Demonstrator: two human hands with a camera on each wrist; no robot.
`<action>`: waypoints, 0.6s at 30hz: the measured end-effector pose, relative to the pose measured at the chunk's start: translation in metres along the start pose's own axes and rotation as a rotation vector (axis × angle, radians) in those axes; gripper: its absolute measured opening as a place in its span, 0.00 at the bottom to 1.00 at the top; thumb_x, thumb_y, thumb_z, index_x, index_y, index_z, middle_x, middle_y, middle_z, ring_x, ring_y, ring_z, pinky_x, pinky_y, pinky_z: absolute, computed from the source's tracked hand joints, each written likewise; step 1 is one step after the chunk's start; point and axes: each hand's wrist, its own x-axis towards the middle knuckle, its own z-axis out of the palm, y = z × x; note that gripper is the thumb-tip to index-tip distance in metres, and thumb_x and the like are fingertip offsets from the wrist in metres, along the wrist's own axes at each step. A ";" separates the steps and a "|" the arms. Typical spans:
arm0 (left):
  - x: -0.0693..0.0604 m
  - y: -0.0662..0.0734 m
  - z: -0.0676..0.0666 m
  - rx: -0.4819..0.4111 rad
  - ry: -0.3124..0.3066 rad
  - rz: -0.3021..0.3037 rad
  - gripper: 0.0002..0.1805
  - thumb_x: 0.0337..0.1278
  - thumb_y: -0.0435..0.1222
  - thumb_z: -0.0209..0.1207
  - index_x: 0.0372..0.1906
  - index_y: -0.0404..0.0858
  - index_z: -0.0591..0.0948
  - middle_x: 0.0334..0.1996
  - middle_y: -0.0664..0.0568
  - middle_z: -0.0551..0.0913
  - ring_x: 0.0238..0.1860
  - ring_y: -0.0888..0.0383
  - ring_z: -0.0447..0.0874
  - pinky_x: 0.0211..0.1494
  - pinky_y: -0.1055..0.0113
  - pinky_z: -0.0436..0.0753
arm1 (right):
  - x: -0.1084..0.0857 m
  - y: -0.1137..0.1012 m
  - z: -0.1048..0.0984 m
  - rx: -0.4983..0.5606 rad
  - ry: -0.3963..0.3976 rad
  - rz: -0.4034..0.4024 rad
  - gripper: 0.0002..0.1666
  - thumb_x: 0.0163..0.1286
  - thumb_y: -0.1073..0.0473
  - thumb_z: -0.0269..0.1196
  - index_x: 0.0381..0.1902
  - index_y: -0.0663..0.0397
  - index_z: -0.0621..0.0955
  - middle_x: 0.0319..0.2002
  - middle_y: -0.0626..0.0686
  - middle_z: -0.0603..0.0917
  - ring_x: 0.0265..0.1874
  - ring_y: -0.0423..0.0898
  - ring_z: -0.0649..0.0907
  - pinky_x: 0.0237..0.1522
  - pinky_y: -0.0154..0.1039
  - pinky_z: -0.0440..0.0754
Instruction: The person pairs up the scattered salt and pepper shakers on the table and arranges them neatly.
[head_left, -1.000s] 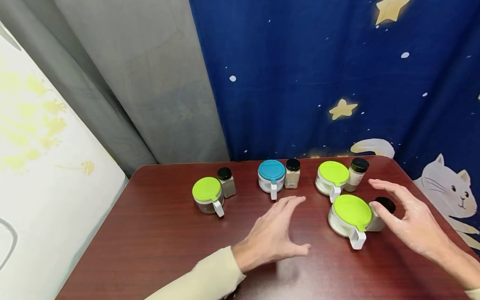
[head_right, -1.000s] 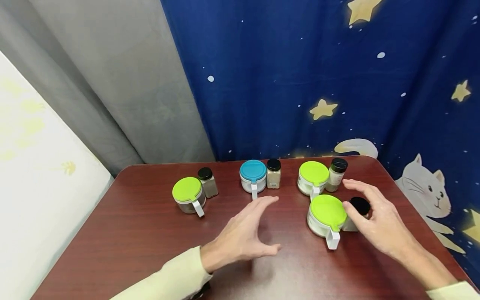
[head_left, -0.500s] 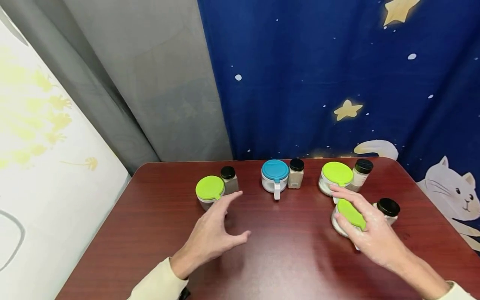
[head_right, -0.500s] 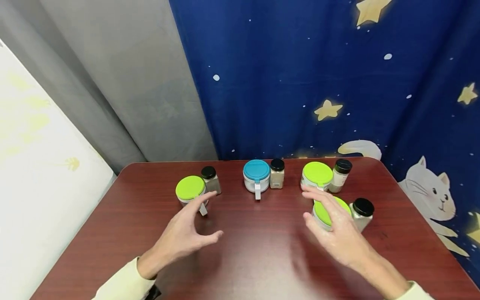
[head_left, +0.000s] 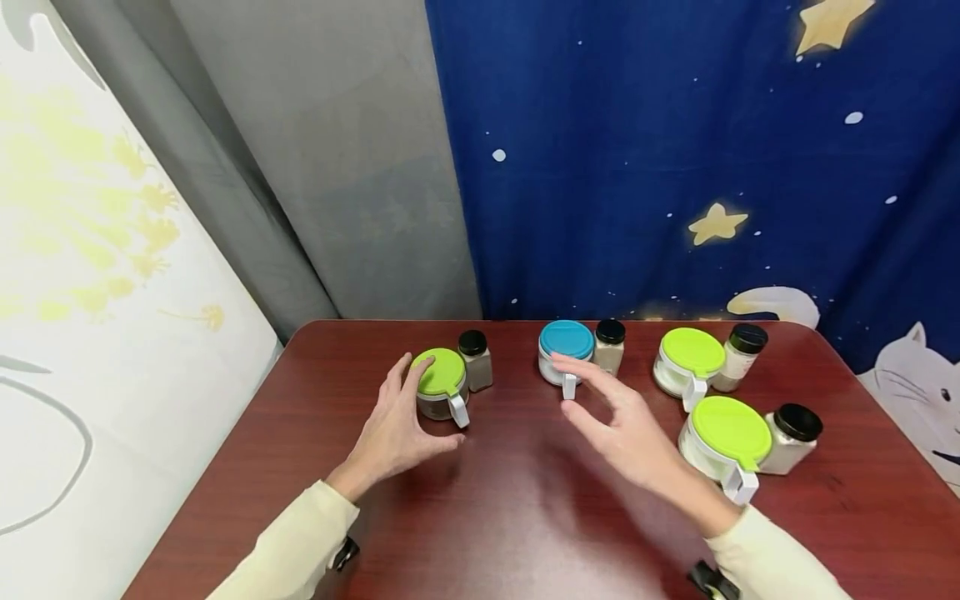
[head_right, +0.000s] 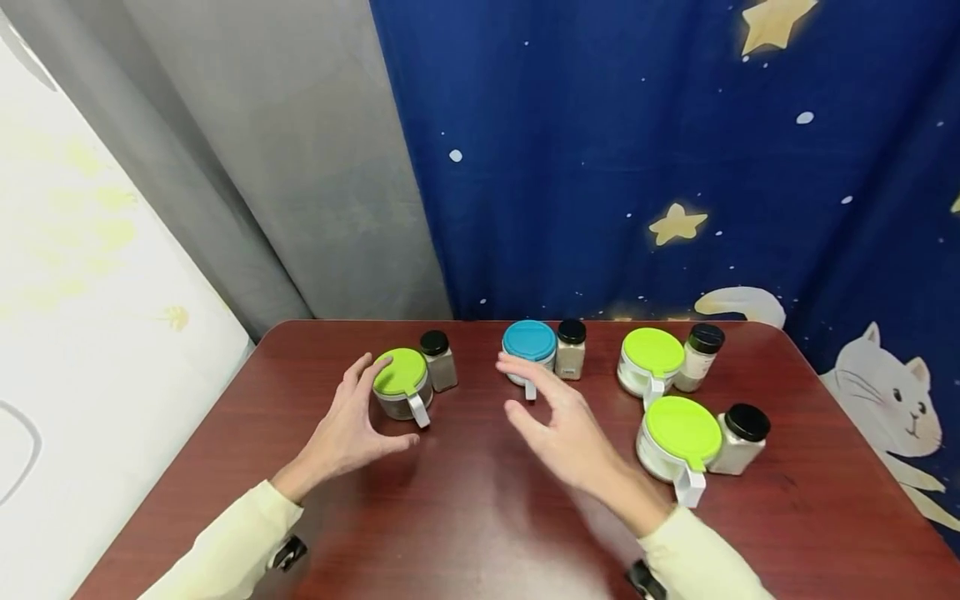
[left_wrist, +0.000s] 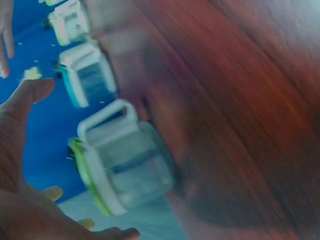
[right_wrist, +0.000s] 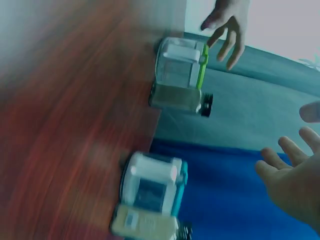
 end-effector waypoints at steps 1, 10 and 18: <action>0.004 -0.003 0.002 -0.008 -0.008 -0.021 0.64 0.32 0.57 0.80 0.78 0.51 0.59 0.78 0.41 0.51 0.74 0.38 0.54 0.58 0.34 0.73 | 0.008 0.003 0.007 0.001 -0.011 -0.004 0.31 0.72 0.65 0.65 0.71 0.45 0.75 0.69 0.43 0.75 0.70 0.43 0.69 0.69 0.36 0.64; 0.033 -0.021 0.031 -0.031 -0.040 -0.171 0.65 0.27 0.62 0.80 0.77 0.58 0.59 0.77 0.42 0.49 0.67 0.35 0.66 0.53 0.33 0.75 | 0.070 0.031 0.081 -0.430 -0.158 -0.091 0.35 0.71 0.63 0.61 0.75 0.47 0.70 0.77 0.53 0.63 0.75 0.54 0.62 0.69 0.54 0.65; 0.036 -0.027 0.039 -0.058 0.008 -0.168 0.57 0.33 0.56 0.81 0.74 0.59 0.64 0.60 0.44 0.65 0.46 0.40 0.80 0.46 0.45 0.80 | 0.098 0.049 0.112 -0.563 -0.209 -0.057 0.42 0.69 0.68 0.63 0.78 0.50 0.64 0.78 0.55 0.58 0.67 0.57 0.72 0.54 0.50 0.81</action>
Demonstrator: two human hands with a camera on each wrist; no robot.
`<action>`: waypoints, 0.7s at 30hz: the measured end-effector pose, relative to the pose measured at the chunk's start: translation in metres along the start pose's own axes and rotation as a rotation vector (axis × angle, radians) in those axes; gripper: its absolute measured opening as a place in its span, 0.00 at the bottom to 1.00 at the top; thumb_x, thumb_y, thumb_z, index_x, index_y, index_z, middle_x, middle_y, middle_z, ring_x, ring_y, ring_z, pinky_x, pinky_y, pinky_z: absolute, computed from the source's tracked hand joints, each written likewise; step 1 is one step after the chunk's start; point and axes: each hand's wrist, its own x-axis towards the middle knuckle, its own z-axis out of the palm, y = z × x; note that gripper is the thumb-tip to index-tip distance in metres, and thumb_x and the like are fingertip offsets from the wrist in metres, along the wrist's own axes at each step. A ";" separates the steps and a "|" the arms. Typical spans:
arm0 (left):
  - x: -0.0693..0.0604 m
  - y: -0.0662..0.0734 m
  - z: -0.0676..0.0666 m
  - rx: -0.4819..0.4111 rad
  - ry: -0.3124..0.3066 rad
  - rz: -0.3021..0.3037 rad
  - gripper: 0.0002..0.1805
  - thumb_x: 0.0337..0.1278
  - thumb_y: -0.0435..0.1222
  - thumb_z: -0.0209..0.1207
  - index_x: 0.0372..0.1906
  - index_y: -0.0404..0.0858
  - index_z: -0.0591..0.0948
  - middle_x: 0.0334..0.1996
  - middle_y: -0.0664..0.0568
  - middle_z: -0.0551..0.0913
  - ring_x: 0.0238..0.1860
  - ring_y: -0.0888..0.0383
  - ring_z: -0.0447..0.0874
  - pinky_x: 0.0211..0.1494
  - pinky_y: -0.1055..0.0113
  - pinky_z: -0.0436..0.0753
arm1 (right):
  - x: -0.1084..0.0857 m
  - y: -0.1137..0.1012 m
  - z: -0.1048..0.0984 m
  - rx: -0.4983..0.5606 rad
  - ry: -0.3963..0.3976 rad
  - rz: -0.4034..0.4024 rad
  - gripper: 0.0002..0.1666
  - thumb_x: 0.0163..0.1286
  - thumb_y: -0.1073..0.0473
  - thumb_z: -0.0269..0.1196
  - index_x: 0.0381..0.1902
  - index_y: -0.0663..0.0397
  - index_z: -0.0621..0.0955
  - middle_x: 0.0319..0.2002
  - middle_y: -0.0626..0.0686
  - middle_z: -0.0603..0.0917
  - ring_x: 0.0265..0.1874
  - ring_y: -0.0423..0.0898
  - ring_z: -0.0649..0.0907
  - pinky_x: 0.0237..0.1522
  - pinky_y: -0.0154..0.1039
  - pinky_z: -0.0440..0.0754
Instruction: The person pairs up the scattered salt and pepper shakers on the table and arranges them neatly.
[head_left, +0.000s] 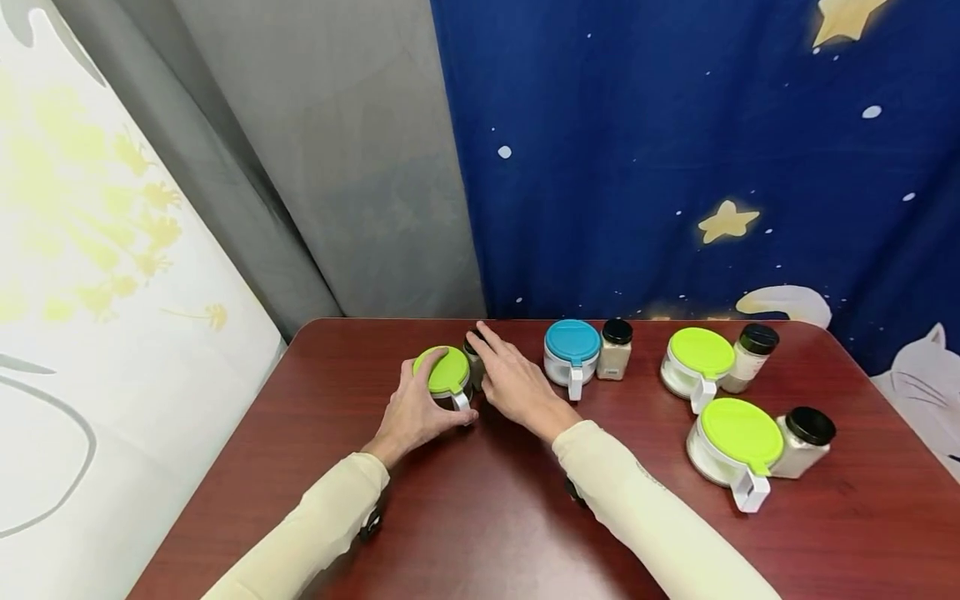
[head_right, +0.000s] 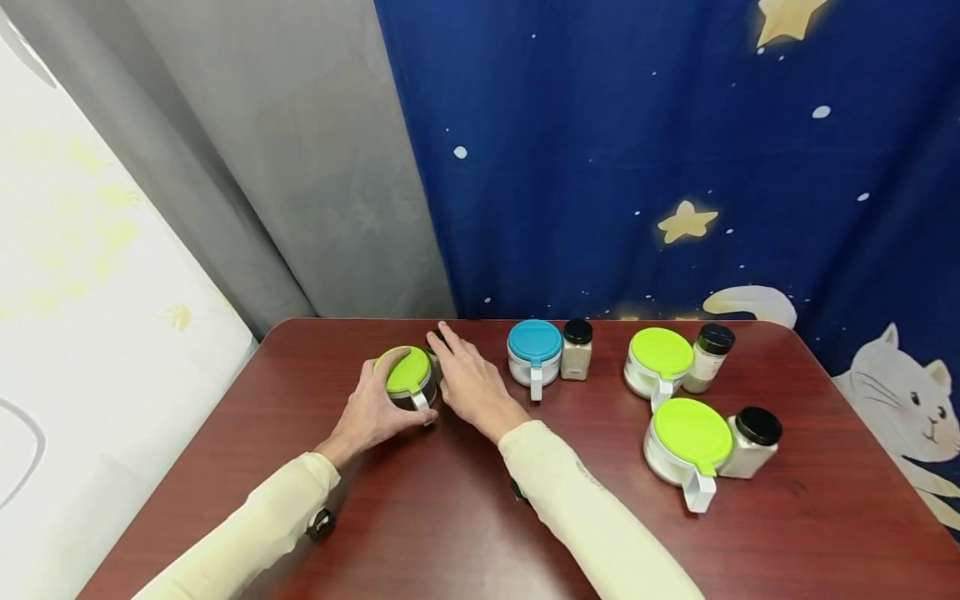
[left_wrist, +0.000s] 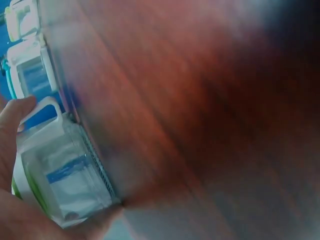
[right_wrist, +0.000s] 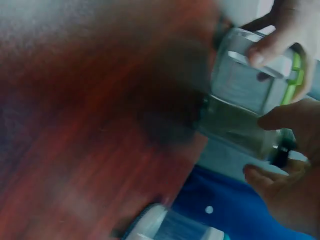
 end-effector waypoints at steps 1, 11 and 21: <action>0.000 -0.001 0.000 -0.003 -0.004 0.004 0.57 0.33 0.56 0.81 0.74 0.59 0.64 0.60 0.44 0.66 0.46 0.40 0.80 0.47 0.45 0.80 | 0.001 0.002 0.002 0.012 -0.001 0.010 0.40 0.69 0.67 0.64 0.77 0.49 0.66 0.77 0.55 0.60 0.65 0.57 0.74 0.51 0.51 0.82; 0.008 -0.008 -0.005 -0.032 -0.043 0.068 0.57 0.29 0.56 0.82 0.73 0.61 0.66 0.62 0.49 0.66 0.52 0.45 0.78 0.52 0.46 0.79 | -0.001 0.016 0.006 0.294 0.012 0.030 0.29 0.70 0.62 0.69 0.65 0.43 0.72 0.59 0.52 0.77 0.57 0.47 0.78 0.58 0.48 0.77; 0.006 -0.016 -0.018 -0.061 -0.080 0.136 0.59 0.26 0.57 0.83 0.73 0.63 0.67 0.61 0.55 0.68 0.52 0.52 0.76 0.53 0.49 0.77 | -0.007 0.011 0.001 0.376 0.034 -0.005 0.33 0.69 0.63 0.70 0.68 0.51 0.70 0.60 0.53 0.78 0.58 0.45 0.78 0.61 0.44 0.74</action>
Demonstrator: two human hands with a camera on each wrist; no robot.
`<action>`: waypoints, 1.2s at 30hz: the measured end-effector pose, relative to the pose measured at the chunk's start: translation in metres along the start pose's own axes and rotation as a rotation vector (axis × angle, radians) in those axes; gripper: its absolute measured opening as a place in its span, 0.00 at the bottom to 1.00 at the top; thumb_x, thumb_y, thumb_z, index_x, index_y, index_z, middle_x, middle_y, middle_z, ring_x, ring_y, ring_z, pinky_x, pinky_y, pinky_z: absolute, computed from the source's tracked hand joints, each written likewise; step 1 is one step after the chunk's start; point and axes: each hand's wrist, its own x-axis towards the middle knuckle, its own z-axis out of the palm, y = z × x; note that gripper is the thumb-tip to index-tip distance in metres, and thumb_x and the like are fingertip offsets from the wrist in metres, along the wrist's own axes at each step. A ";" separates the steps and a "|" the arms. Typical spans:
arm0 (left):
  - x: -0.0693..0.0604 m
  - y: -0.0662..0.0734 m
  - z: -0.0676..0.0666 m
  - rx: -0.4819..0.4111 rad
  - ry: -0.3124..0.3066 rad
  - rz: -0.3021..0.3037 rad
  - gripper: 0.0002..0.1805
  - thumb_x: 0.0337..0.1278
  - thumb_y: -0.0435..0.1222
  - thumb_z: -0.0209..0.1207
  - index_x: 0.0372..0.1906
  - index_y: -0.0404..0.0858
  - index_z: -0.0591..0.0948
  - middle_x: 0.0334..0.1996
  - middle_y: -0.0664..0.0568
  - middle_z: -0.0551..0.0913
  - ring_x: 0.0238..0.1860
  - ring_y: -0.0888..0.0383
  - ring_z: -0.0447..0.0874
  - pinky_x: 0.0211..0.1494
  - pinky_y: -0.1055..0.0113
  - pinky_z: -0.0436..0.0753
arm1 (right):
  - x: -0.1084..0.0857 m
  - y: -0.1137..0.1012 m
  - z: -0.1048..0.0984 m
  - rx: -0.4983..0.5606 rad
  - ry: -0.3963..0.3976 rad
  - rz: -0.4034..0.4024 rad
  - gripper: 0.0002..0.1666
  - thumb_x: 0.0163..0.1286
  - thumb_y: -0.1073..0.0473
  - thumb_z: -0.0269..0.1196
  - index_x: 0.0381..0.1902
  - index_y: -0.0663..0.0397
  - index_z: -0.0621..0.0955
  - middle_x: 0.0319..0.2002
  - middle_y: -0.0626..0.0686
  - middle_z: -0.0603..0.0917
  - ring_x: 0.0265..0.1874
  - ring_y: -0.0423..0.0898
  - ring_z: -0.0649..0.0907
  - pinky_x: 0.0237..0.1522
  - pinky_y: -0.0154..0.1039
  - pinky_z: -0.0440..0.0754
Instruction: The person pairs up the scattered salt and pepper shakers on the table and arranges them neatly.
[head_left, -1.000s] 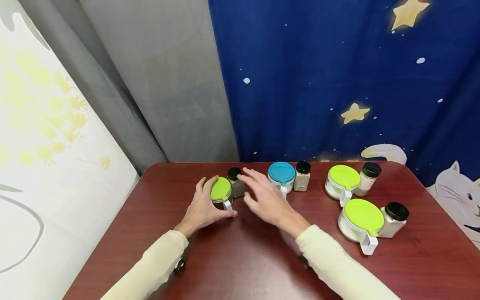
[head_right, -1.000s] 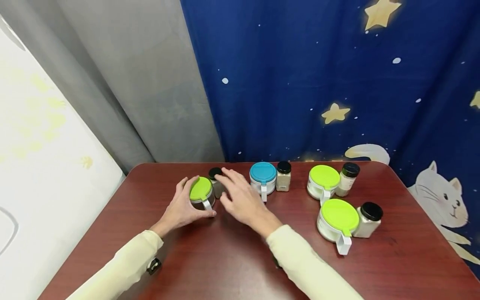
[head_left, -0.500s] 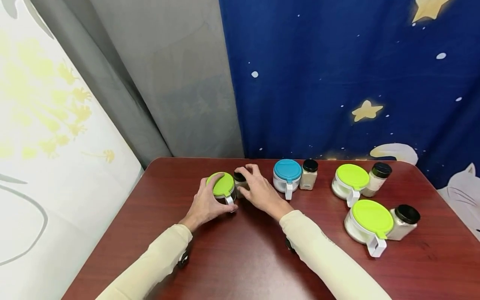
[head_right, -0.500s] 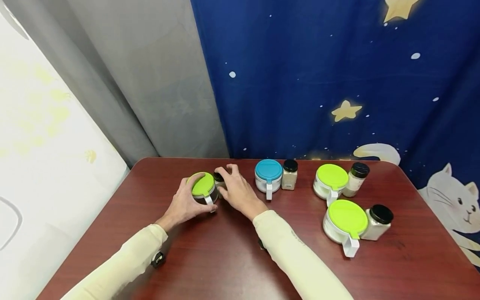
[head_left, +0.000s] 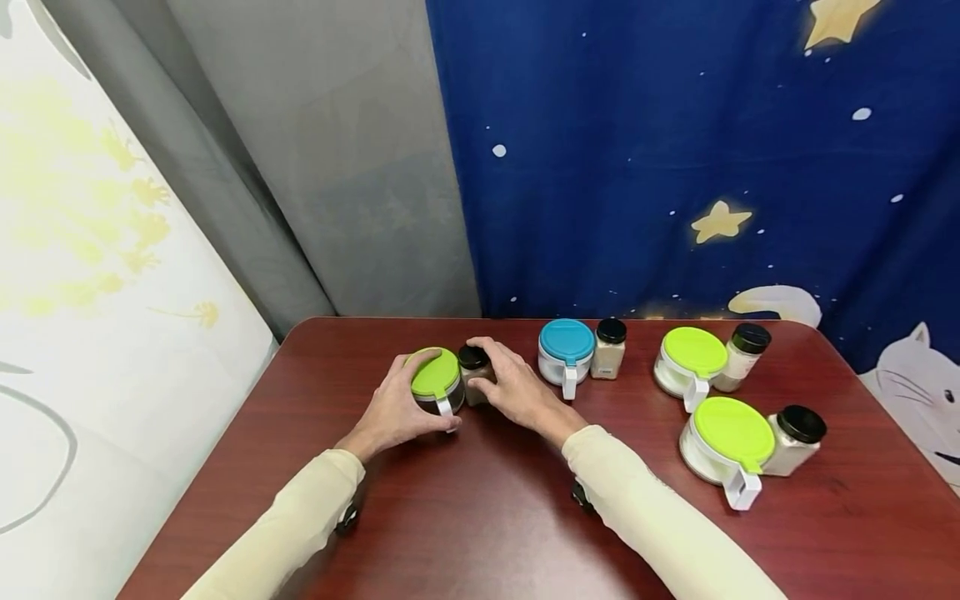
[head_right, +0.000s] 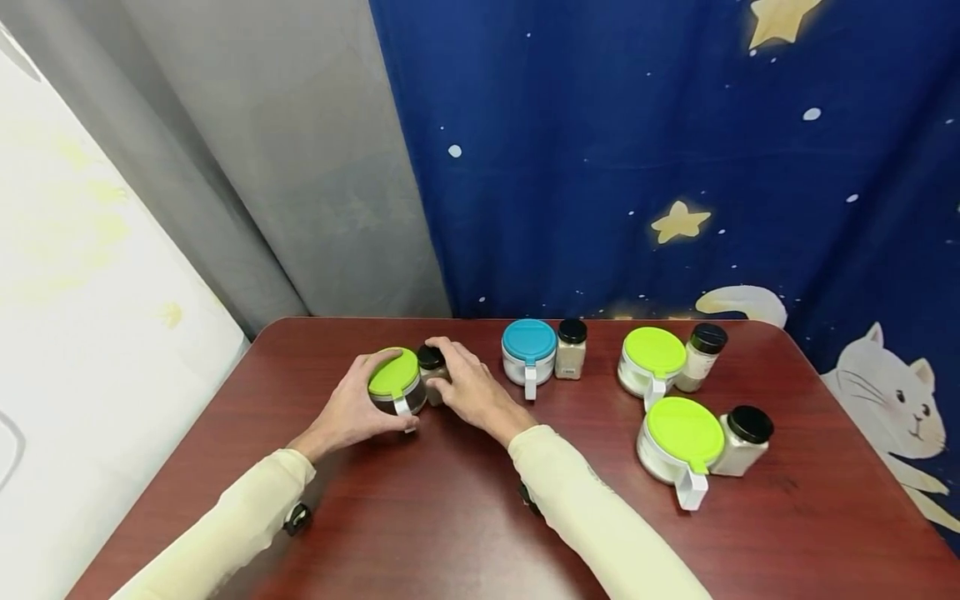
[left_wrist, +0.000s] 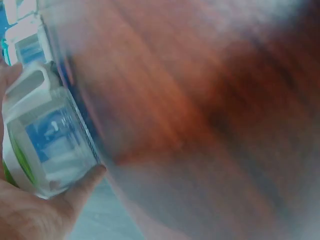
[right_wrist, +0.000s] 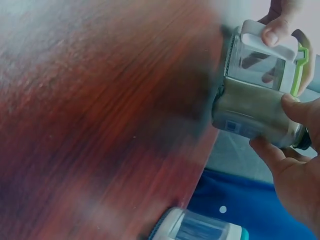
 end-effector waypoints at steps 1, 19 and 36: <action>0.000 0.000 -0.002 -0.012 0.000 0.014 0.59 0.25 0.56 0.84 0.73 0.63 0.67 0.60 0.54 0.69 0.52 0.52 0.76 0.53 0.49 0.77 | 0.000 -0.001 -0.001 -0.002 0.008 -0.015 0.33 0.69 0.63 0.70 0.69 0.52 0.70 0.61 0.53 0.78 0.59 0.45 0.78 0.62 0.44 0.74; -0.023 0.024 -0.009 -0.079 -0.078 0.139 0.58 0.26 0.57 0.84 0.71 0.66 0.67 0.60 0.63 0.68 0.53 0.60 0.75 0.52 0.55 0.78 | -0.039 -0.024 -0.024 -0.073 0.037 -0.055 0.34 0.67 0.60 0.72 0.69 0.54 0.74 0.62 0.53 0.79 0.58 0.44 0.79 0.59 0.44 0.77; -0.039 0.085 0.041 -0.171 -0.216 0.288 0.59 0.24 0.53 0.86 0.71 0.64 0.68 0.63 0.67 0.65 0.57 0.64 0.74 0.57 0.56 0.78 | -0.127 -0.019 -0.073 -0.131 0.153 0.065 0.34 0.63 0.57 0.76 0.66 0.46 0.77 0.57 0.43 0.81 0.44 0.36 0.82 0.45 0.41 0.83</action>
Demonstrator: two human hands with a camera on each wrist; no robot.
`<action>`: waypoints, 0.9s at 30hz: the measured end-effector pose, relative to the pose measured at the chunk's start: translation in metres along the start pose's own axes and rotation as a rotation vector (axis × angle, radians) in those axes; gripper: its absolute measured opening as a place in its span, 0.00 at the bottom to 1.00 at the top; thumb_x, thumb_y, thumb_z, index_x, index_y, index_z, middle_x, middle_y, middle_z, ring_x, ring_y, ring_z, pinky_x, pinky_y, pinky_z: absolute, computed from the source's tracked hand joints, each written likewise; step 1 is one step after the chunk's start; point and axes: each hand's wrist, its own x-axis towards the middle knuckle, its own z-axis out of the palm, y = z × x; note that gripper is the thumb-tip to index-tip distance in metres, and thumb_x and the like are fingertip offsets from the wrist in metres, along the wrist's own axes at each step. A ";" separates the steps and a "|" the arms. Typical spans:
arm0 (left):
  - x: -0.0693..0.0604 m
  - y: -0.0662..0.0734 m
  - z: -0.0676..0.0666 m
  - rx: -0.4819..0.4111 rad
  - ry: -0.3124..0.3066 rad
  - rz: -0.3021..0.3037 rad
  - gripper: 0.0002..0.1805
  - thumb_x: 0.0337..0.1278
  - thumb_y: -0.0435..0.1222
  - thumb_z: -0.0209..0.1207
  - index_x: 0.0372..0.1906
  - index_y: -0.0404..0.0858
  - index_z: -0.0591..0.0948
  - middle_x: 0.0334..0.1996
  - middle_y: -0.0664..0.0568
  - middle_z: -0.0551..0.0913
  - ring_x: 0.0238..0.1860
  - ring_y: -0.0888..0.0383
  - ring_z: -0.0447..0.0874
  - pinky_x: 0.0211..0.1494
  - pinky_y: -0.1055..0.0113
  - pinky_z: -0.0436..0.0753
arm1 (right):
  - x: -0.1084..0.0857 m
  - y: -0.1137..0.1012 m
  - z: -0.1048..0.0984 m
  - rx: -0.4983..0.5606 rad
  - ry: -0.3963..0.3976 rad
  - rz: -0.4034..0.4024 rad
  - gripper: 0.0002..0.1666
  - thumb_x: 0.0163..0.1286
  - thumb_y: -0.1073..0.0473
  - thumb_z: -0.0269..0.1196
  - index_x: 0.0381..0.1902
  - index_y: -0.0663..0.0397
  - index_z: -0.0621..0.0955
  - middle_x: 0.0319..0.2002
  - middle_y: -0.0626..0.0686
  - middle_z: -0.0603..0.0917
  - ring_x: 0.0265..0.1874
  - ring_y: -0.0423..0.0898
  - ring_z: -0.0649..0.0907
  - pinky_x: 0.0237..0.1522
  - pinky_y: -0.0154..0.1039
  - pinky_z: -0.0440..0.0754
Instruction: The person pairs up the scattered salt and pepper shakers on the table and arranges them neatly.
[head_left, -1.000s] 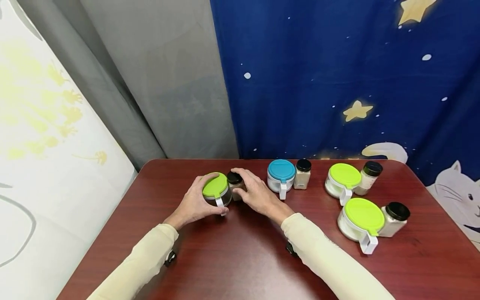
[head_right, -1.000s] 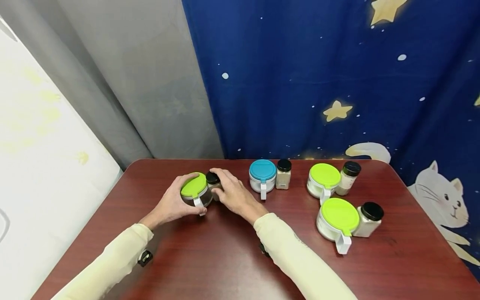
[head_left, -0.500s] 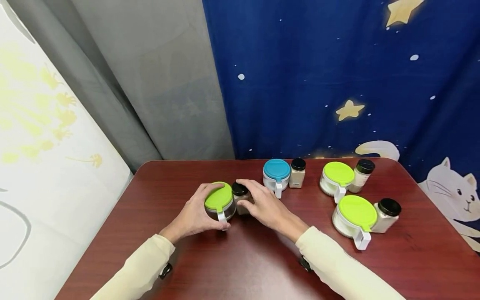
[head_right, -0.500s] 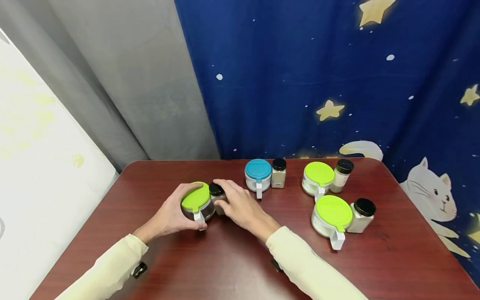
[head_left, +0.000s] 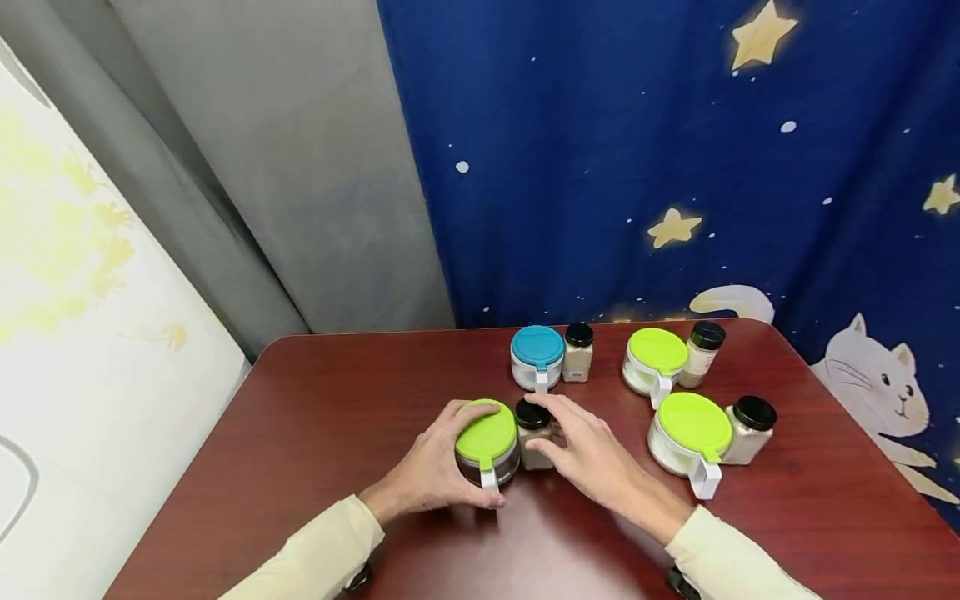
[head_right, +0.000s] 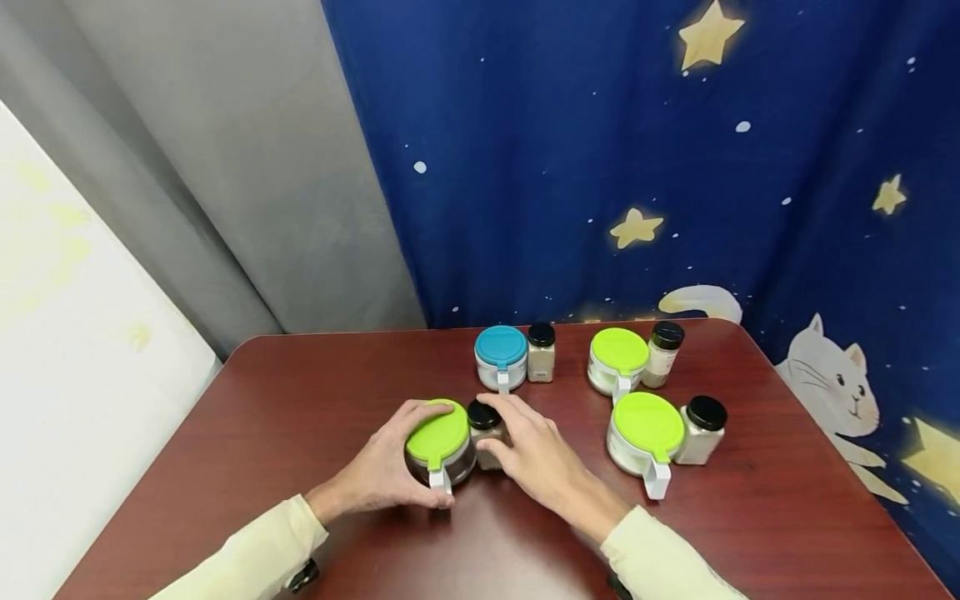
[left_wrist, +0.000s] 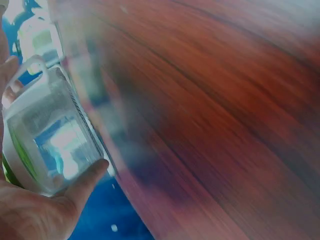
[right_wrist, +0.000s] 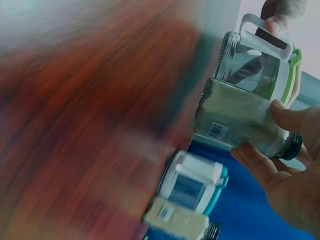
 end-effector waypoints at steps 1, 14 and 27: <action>0.000 0.002 0.003 -0.006 -0.008 -0.004 0.59 0.24 0.53 0.86 0.71 0.65 0.68 0.63 0.67 0.65 0.57 0.64 0.74 0.57 0.56 0.78 | -0.003 0.001 -0.002 -0.002 0.002 0.006 0.34 0.63 0.57 0.76 0.65 0.46 0.77 0.56 0.43 0.81 0.43 0.36 0.82 0.45 0.41 0.83; 0.024 0.022 0.041 0.008 -0.060 0.012 0.59 0.29 0.54 0.84 0.74 0.61 0.65 0.65 0.57 0.65 0.56 0.58 0.75 0.56 0.55 0.78 | -0.024 0.023 -0.026 0.116 -0.014 0.108 0.34 0.61 0.69 0.74 0.63 0.53 0.75 0.52 0.49 0.81 0.45 0.42 0.85 0.45 0.37 0.84; 0.033 0.024 0.045 0.050 -0.106 0.045 0.58 0.31 0.55 0.83 0.74 0.60 0.64 0.64 0.54 0.64 0.53 0.57 0.77 0.54 0.60 0.79 | -0.032 0.025 -0.029 -0.069 -0.007 0.113 0.34 0.64 0.67 0.72 0.64 0.57 0.70 0.56 0.53 0.78 0.49 0.45 0.80 0.45 0.46 0.81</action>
